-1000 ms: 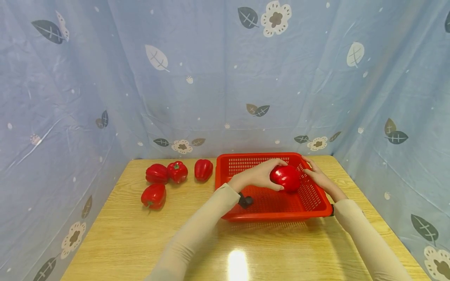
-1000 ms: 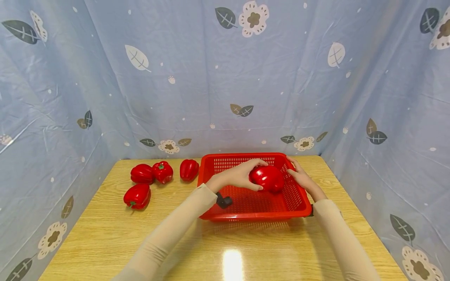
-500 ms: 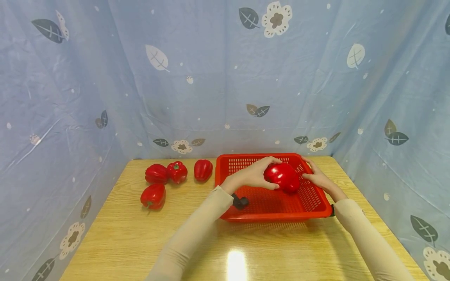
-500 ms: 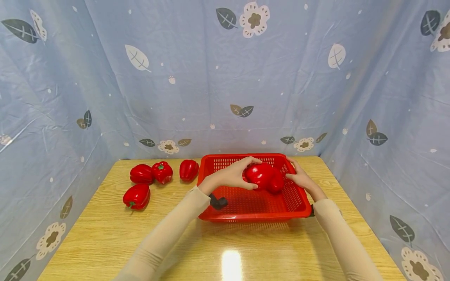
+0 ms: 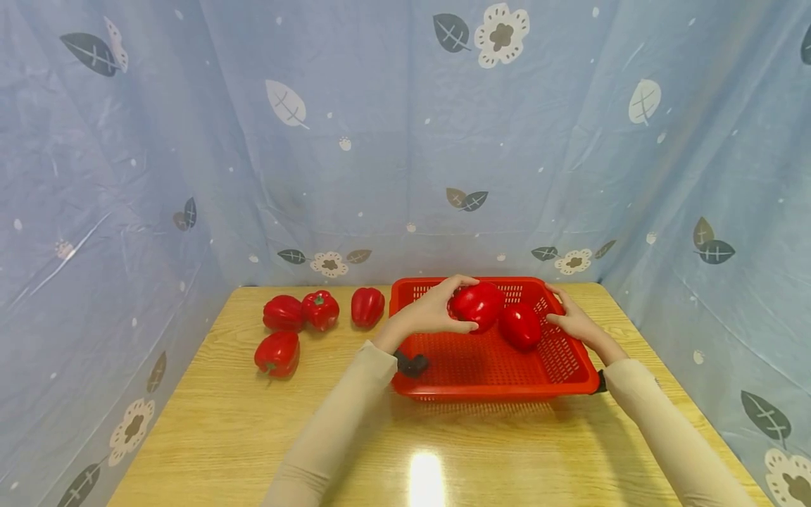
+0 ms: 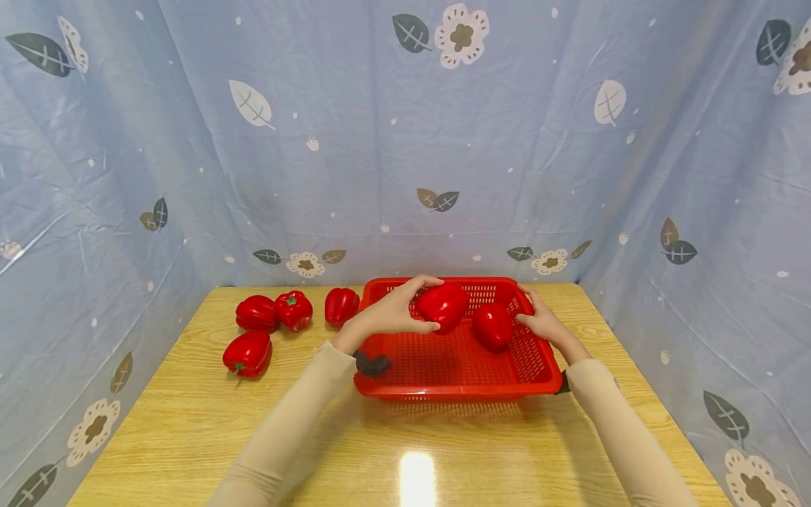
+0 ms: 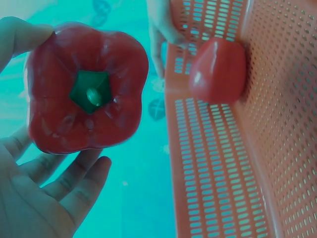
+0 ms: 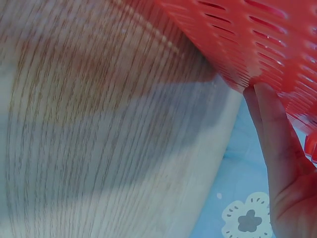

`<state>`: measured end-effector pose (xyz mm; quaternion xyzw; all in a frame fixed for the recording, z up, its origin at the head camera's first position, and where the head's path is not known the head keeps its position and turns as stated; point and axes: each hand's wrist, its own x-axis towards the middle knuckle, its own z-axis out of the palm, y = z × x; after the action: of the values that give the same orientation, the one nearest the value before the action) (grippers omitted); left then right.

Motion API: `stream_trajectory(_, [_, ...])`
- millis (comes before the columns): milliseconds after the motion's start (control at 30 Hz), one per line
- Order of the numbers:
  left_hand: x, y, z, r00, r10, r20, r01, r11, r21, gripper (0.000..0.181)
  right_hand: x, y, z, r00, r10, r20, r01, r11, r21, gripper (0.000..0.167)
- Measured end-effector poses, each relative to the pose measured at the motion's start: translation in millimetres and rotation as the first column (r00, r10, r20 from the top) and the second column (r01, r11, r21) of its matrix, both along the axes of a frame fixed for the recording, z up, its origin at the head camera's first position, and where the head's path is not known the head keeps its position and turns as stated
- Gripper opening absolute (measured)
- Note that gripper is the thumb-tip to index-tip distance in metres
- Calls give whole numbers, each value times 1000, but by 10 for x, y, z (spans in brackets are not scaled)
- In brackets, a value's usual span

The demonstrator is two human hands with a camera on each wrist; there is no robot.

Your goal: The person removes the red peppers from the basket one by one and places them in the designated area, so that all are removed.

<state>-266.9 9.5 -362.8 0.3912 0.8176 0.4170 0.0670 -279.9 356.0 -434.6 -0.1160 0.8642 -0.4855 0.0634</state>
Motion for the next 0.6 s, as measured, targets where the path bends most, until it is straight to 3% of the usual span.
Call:
stream_trajectory(267, [44, -222, 22, 996, 83, 10, -84, 996, 15, 71, 24, -9, -1, 998, -63, -16, 63, 998, -6, 66])
stream_trajectory(600, [88, -385, 9, 992, 124, -17, -123, 991, 60, 71, 46, -39, 19, 993, -107, -45, 108, 994, 21, 54])
